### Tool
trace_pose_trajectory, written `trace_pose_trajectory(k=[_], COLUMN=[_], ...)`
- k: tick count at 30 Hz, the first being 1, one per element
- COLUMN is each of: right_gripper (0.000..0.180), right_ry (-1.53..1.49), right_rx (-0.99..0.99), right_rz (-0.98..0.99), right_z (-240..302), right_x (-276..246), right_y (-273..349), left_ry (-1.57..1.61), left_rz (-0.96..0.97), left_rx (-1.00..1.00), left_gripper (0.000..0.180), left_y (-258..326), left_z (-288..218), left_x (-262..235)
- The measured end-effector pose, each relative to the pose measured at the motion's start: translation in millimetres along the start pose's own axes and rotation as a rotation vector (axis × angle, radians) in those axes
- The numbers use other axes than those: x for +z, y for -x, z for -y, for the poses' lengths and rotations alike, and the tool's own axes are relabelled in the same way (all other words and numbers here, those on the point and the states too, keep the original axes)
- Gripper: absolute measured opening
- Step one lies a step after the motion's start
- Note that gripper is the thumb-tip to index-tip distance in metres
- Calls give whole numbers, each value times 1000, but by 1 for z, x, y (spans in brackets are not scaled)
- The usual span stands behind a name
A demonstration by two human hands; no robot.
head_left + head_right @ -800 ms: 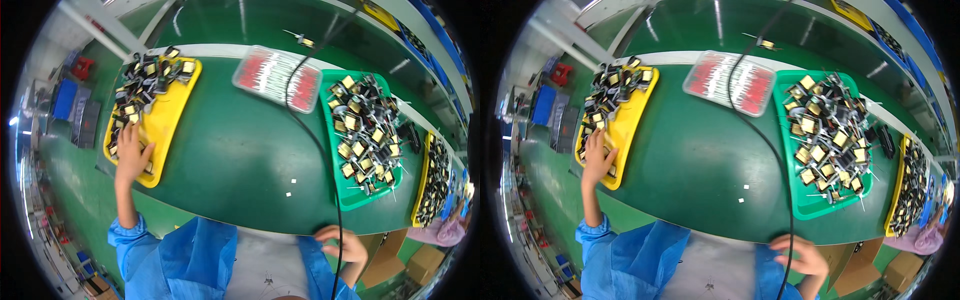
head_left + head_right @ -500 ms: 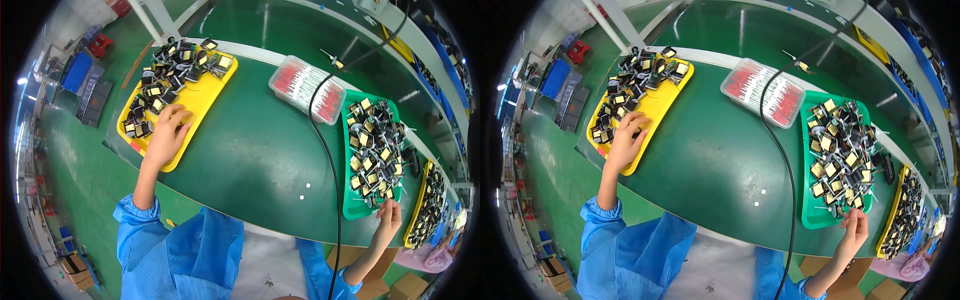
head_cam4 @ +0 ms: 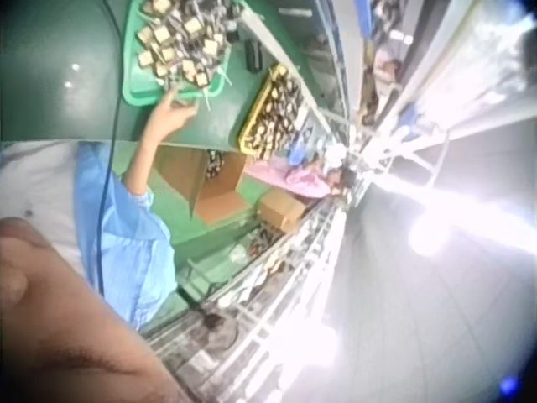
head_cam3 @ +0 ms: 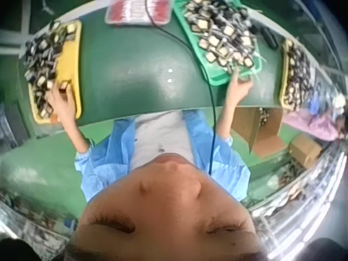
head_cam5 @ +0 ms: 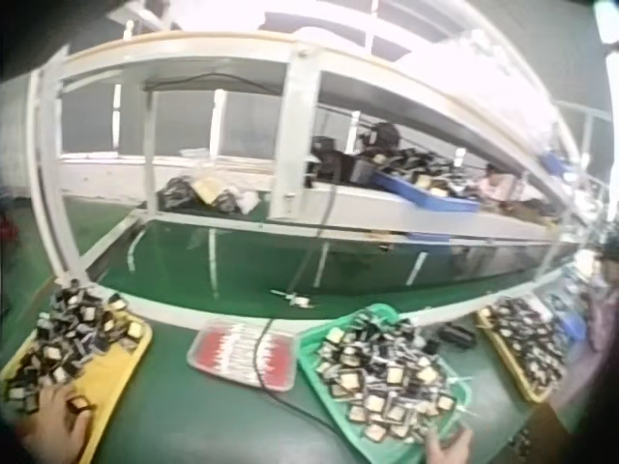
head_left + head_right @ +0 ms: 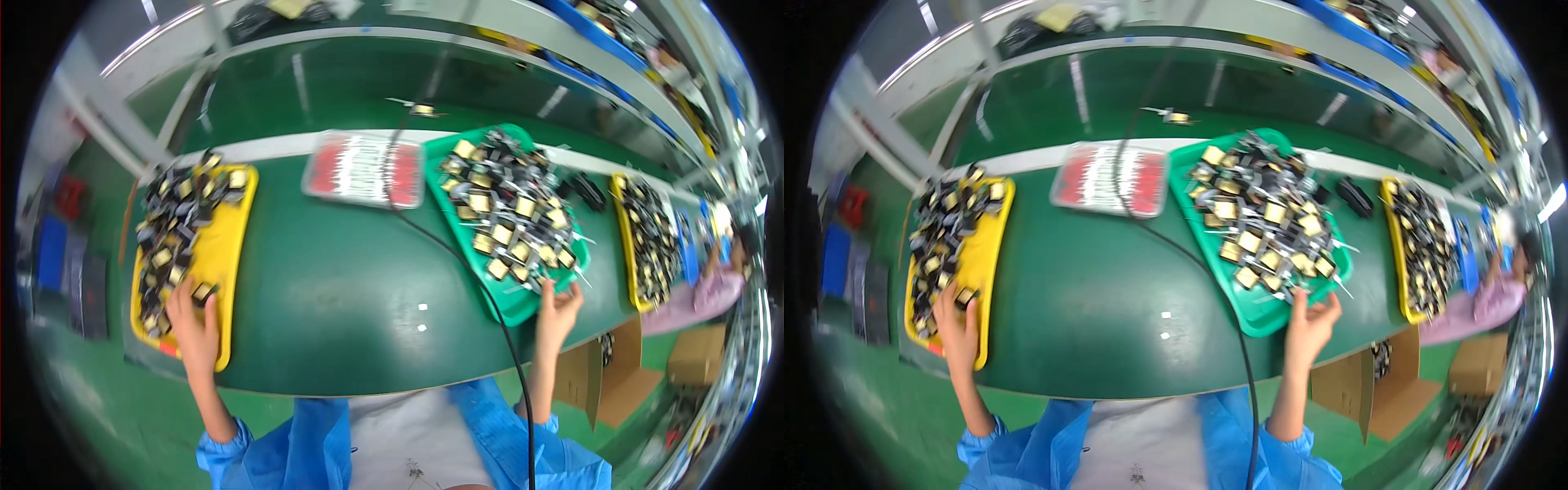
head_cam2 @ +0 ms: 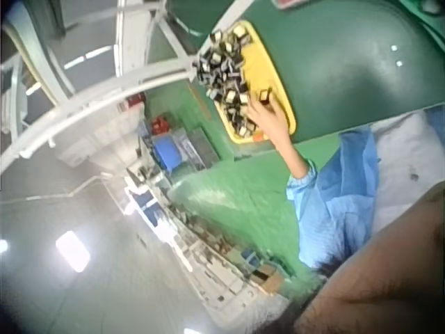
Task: The person opens a plastic container of cotton swabs and repeatedly picks up small electronic components from a yellow tray. They use a cotton swab to clean or apply a substance to the surface of each component before placing it back into the tray. The process is repeated for multiple units in a repetitive assembly line fashion.
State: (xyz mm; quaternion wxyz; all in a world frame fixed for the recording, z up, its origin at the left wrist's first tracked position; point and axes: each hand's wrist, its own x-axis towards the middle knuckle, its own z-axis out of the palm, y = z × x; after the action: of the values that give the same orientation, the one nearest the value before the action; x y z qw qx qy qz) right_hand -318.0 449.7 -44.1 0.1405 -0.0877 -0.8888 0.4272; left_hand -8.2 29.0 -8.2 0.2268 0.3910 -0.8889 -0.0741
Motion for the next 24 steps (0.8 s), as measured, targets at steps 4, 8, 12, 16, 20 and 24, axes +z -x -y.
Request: trace_pose_trajectory(k=[4,8,12,16,20,24], right_gripper=[67,60,53,52,57,60], right_ry=[-117,-359,-480,-455,-403,-361], right_rx=[91,60,98,125,141,167], right_rz=[-70,-90,-227,-272,-356,-434], right_z=[1,-28,-22,-51,-91,-107], right_x=[17,21,11,-22,-64,-100], right_y=[-4,-19,-23,-28,-25,-21], left_ry=[7,19,5,-26,-67,-56], left_rz=[67,83,76,82,71,84], left_rx=[38,67,45,38,67,65], left_gripper=[42,41,41,42,43,44], left_y=[-1,-6,-6,-2,-1,-4], left_z=[1,-1,-2,-1,2,0], left_x=[7,13,11,6,8,7])
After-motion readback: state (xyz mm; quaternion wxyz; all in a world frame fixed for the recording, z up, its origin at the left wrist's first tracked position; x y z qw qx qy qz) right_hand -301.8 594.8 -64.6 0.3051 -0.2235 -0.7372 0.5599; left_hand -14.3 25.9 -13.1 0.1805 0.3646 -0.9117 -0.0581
